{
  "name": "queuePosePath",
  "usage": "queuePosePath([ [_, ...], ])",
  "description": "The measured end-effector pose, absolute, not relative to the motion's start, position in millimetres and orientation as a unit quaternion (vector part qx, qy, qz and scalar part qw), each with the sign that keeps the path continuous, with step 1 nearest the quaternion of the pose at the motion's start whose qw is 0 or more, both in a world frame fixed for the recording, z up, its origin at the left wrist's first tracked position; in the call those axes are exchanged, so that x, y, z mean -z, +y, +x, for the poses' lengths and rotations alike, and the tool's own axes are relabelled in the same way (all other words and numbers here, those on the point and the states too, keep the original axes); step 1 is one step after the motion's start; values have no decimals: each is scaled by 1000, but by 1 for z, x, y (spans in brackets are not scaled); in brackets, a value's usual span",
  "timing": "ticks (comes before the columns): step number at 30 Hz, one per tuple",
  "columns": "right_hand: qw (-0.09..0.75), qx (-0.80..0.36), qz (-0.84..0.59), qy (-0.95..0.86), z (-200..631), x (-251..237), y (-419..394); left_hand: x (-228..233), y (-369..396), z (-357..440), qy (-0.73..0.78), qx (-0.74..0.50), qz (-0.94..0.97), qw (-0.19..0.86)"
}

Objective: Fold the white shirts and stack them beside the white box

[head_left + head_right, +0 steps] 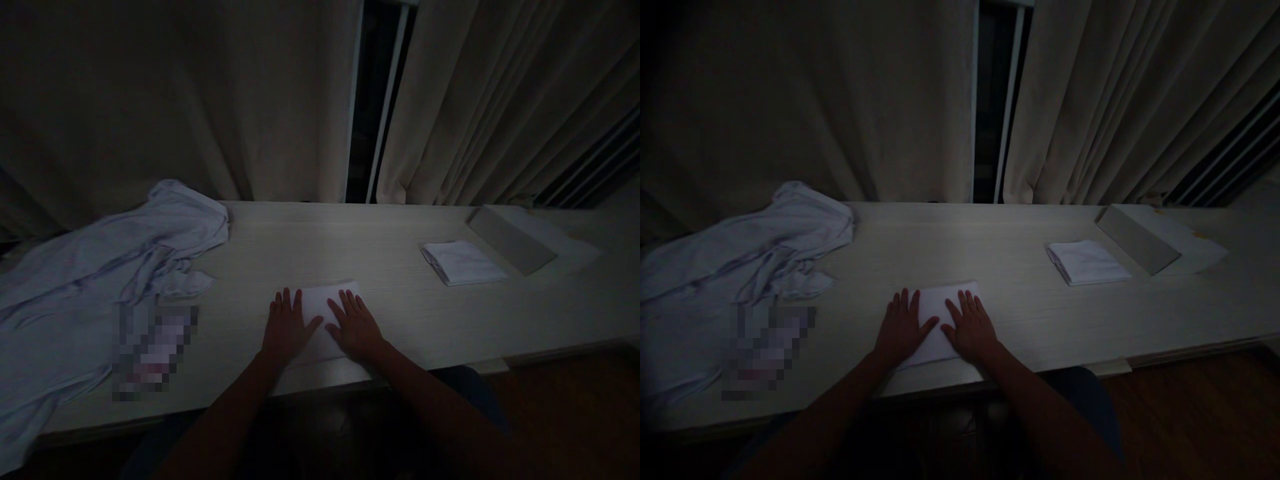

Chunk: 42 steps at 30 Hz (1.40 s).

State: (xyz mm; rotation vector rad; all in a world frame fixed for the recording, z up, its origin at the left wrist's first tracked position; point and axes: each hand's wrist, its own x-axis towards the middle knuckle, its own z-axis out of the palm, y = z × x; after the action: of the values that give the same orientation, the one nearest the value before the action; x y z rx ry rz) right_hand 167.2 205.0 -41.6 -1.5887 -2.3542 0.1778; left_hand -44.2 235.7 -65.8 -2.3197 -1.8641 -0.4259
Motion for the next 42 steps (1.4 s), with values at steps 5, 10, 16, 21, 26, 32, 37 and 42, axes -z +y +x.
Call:
queuePosePath([
  [5,134,-70,-560,-814,136,33,219,65,235,-45,-617,121,-775,69],
  [10,145,-74,-519,-839,69,30,244,71,237,-54,-589,78,-802,67],
  [16,143,-98,-525,-833,87,43,258,67,237,-48,-612,96,-783,64],
  [21,128,-82,-571,-807,152,44,257,61,236,-42,-625,122,-768,61],
  [26,142,-73,-591,-791,170,43,252,64,236,-44,-627,128,-766,58],
  [32,144,-57,-594,-790,168,45,250,68,237,-49,-626,141,-765,57],
  [37,149,-50,-595,-788,169,46,250,74,239,-70,-609,135,-781,36],
  [42,150,-40,-596,-787,168,47,250,55,234,-71,-566,111,-813,77],
])
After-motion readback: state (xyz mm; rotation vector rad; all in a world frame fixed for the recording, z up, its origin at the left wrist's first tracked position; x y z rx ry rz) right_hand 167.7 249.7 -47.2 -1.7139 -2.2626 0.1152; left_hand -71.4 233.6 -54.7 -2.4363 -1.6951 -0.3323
